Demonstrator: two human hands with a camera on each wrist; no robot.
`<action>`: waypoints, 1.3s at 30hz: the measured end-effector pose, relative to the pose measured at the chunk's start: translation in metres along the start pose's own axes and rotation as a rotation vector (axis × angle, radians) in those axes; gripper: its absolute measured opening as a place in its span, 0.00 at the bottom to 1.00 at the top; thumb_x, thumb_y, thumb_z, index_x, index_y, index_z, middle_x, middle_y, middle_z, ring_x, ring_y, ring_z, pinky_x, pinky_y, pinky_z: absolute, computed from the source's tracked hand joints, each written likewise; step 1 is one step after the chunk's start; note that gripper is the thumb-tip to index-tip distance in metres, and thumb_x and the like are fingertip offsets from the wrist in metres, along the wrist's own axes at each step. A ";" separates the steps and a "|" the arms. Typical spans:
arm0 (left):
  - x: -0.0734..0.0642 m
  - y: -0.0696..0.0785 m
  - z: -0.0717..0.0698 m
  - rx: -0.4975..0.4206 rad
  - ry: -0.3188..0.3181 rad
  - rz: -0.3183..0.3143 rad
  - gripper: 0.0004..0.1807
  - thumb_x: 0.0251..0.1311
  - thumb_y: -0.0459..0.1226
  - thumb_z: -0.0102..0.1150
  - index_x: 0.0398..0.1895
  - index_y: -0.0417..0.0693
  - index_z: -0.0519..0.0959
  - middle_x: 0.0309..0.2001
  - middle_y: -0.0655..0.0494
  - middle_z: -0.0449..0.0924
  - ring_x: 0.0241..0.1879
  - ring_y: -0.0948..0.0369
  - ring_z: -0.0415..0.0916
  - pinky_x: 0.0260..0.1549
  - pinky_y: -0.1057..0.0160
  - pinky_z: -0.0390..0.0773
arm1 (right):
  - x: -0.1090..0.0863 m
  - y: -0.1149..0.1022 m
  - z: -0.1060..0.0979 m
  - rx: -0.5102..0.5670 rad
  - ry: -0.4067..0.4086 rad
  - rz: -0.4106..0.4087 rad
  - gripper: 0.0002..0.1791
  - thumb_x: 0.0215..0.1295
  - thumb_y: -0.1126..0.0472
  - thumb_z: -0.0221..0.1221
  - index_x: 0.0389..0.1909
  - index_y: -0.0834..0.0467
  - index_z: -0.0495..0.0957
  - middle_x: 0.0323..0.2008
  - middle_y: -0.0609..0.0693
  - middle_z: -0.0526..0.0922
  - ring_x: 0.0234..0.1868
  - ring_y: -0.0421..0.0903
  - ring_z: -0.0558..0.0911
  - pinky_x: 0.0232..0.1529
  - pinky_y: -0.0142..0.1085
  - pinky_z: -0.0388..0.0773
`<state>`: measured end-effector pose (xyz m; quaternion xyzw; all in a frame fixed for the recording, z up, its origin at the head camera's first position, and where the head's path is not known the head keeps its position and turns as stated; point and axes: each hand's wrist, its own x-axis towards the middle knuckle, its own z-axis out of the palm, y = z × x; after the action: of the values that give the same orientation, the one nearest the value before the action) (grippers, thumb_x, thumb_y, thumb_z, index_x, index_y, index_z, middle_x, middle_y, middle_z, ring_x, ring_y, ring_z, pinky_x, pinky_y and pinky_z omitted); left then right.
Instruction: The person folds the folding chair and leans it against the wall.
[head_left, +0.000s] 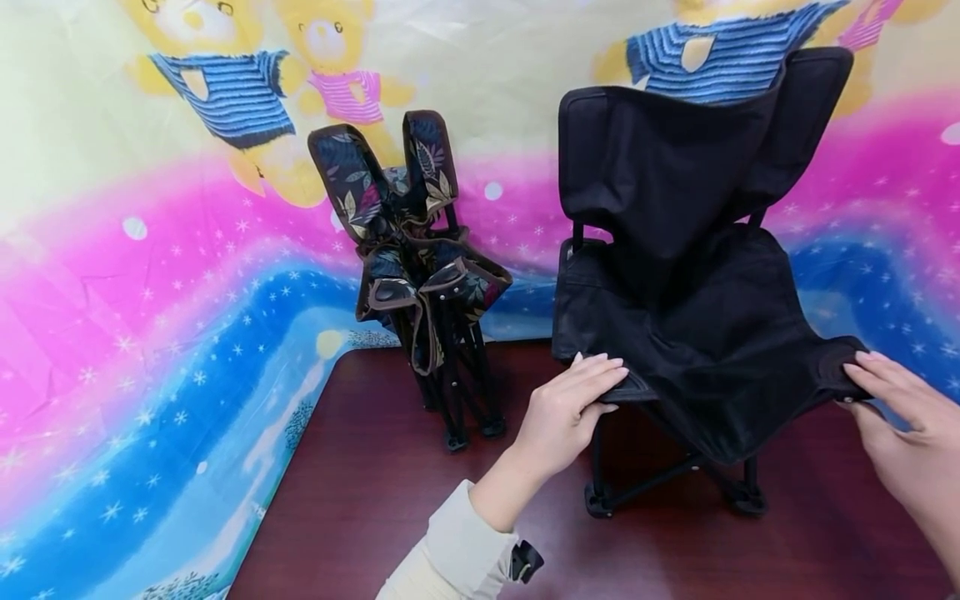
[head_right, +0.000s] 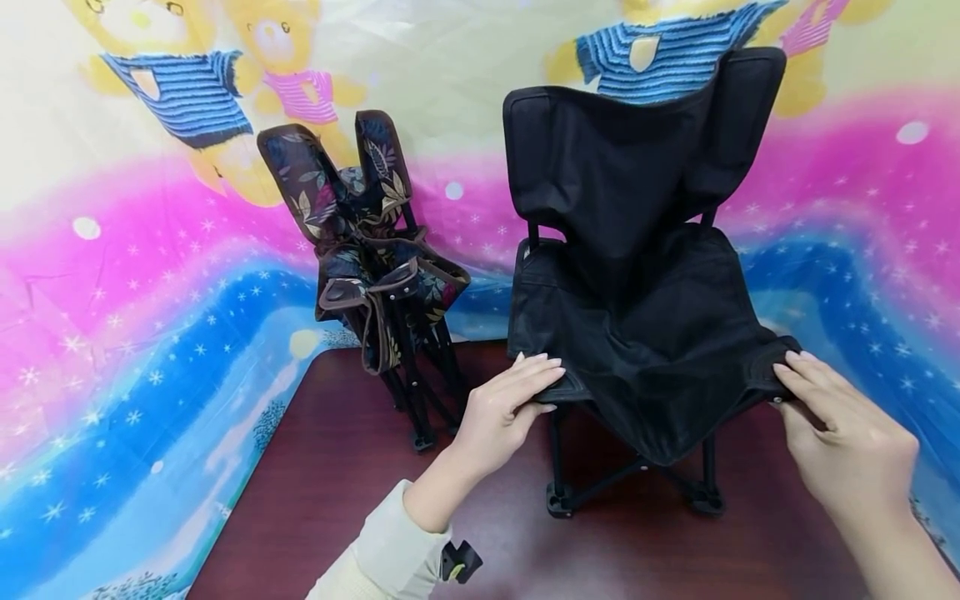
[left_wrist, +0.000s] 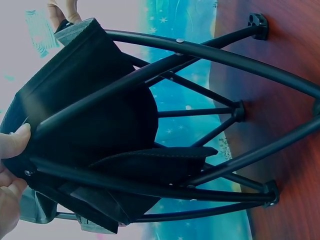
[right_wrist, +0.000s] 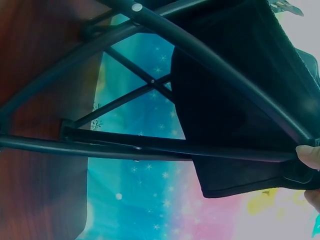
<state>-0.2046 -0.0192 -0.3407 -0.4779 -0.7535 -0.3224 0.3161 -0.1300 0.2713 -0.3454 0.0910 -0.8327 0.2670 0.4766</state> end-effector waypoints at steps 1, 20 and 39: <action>0.001 0.000 0.000 -0.001 -0.001 -0.001 0.18 0.48 0.31 0.59 0.46 0.42 0.76 0.48 0.52 0.74 0.55 0.67 0.62 0.55 0.66 0.58 | 0.000 0.000 0.000 0.010 0.011 -0.004 0.36 0.60 0.44 0.43 0.38 0.80 0.72 0.47 0.69 0.70 0.57 0.32 0.62 0.58 0.29 0.55; 0.007 0.003 -0.002 0.018 0.018 0.017 0.18 0.48 0.31 0.59 0.45 0.42 0.76 0.47 0.52 0.74 0.55 0.66 0.62 0.55 0.65 0.58 | 0.005 -0.014 0.002 -0.048 0.034 0.007 0.12 0.53 0.74 0.54 0.39 0.75 0.74 0.46 0.64 0.72 0.55 0.32 0.63 0.56 0.27 0.56; 0.012 0.003 -0.005 -0.008 0.019 0.022 0.17 0.47 0.30 0.60 0.45 0.41 0.77 0.47 0.52 0.75 0.55 0.66 0.62 0.55 0.64 0.58 | 0.009 -0.026 0.004 -0.090 0.037 0.014 0.14 0.57 0.65 0.53 0.40 0.72 0.76 0.46 0.61 0.73 0.55 0.30 0.63 0.56 0.24 0.56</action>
<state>-0.2051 -0.0159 -0.3282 -0.4842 -0.7438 -0.3265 0.3250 -0.1271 0.2486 -0.3301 0.0588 -0.8354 0.2343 0.4937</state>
